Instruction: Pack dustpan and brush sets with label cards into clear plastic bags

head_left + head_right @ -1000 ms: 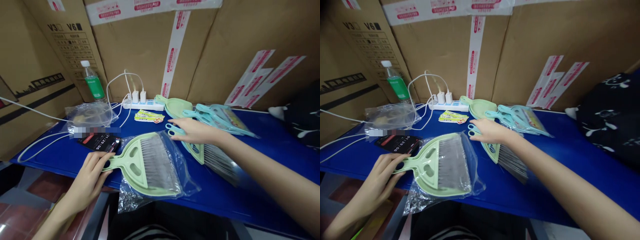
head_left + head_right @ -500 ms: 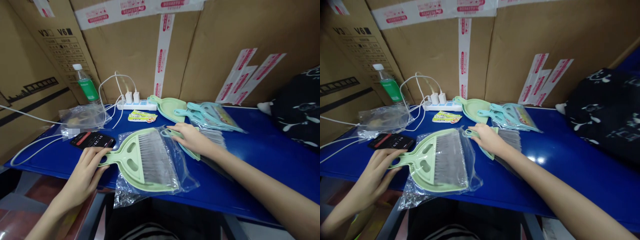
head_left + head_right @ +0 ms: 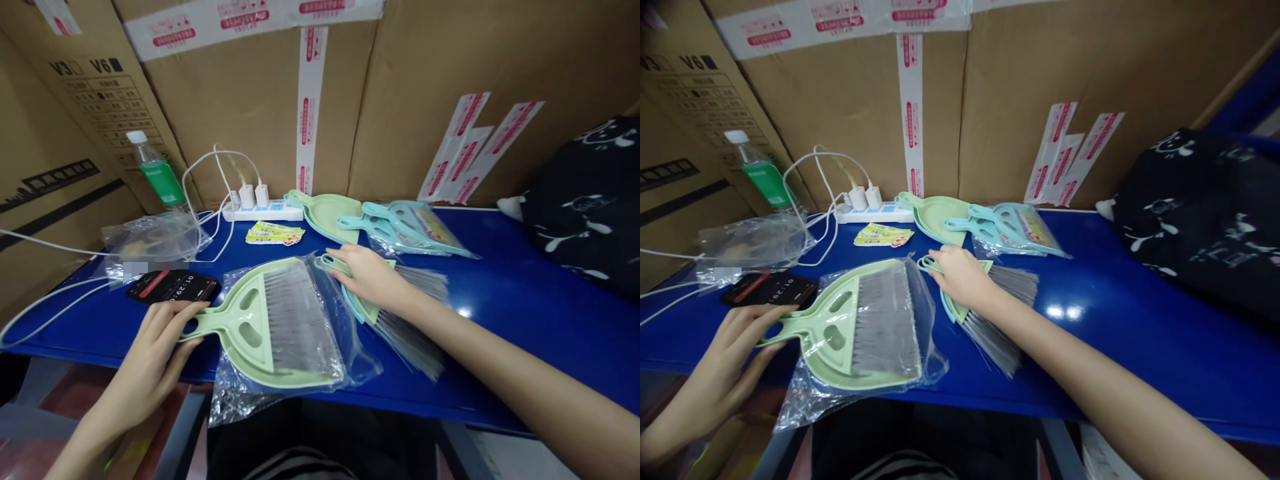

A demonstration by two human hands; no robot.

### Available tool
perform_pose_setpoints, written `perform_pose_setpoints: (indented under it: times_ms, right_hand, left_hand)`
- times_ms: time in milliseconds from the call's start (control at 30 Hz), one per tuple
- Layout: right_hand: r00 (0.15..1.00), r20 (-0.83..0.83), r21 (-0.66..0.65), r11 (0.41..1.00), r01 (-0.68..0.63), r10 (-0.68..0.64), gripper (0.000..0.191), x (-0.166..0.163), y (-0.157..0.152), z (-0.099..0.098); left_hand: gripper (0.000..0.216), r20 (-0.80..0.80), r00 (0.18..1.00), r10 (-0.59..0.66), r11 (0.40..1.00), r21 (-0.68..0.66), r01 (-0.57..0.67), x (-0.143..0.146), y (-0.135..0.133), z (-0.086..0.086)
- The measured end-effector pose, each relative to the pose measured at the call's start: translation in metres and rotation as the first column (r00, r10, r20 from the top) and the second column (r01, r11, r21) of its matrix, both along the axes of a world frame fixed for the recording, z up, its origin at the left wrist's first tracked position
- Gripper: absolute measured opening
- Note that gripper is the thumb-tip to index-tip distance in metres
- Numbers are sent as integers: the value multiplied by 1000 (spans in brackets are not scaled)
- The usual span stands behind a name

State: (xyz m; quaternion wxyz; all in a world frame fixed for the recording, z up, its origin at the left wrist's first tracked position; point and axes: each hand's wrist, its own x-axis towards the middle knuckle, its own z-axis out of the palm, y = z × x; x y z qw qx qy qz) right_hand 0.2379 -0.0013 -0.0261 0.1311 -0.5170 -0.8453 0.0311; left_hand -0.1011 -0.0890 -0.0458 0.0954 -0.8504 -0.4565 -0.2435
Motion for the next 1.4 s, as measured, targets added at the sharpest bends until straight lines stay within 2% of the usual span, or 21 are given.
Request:
perform_pose_setpoints:
  times_ms: [67,100,133,200,300,467,667,800,933,1000,1033,1133,1233,1400]
  right_hand:
    - [1000,-9,21,1000,-13,13,35,18,6,10]
    - [1000,-25,87,996,4,-2,34,31,10,15]
    - [999,-23,157,987,40,-37,34,45,14,19]
    - [996,-6,193,977,93,-93,36,72,22,22]
    - [992,67,221,972,86,-103,40,100,34,11]
    - [987,78,253,961,116,-140,30,112,50,-15]
    - [973,54,299,933,199,-225,36,126,54,-16]
    - [972,44,315,927,206,-231,32,112,44,-1]
    - [997,72,233,972,20,-38,34,62,15,12]
    - [993,99,130,989,-76,64,42,35,-3,13]
    - [989,130,81,993,-84,73,45,23,-11,13]
    - [980,201,8,1000,-1,-1,36,2,-24,12]
    - [975,200,-15,995,98,-93,21,-2,-23,13]
    - [981,163,11,995,100,-101,18,6,-7,11]
  left_hand:
    - [37,-3,1000,1,1000,3,-1,1,0,0]
    - [37,-2,1000,0,1000,5,0,2,1,0]
    - [36,-1,1000,-3,1000,7,3,2,1,0]
    - [37,-1,1000,-13,1000,5,13,3,2,1]
    - [36,-5,1000,-27,1000,14,27,7,4,3]
    - [33,-30,999,-45,998,33,46,18,7,10]
    - [29,-25,998,-59,998,34,60,27,10,16]
    - [30,-31,998,-59,997,48,60,26,13,14]
    - [34,-11,999,-51,997,64,51,19,16,8]
    - [36,-4,999,-47,997,67,47,14,18,5]
    - [37,-6,999,-44,997,66,44,13,18,4]
    - [37,-15,999,-38,997,74,39,9,19,3]
    - [36,-26,999,-26,997,73,27,7,18,4]
    - [36,-33,999,-16,997,76,18,7,16,5]
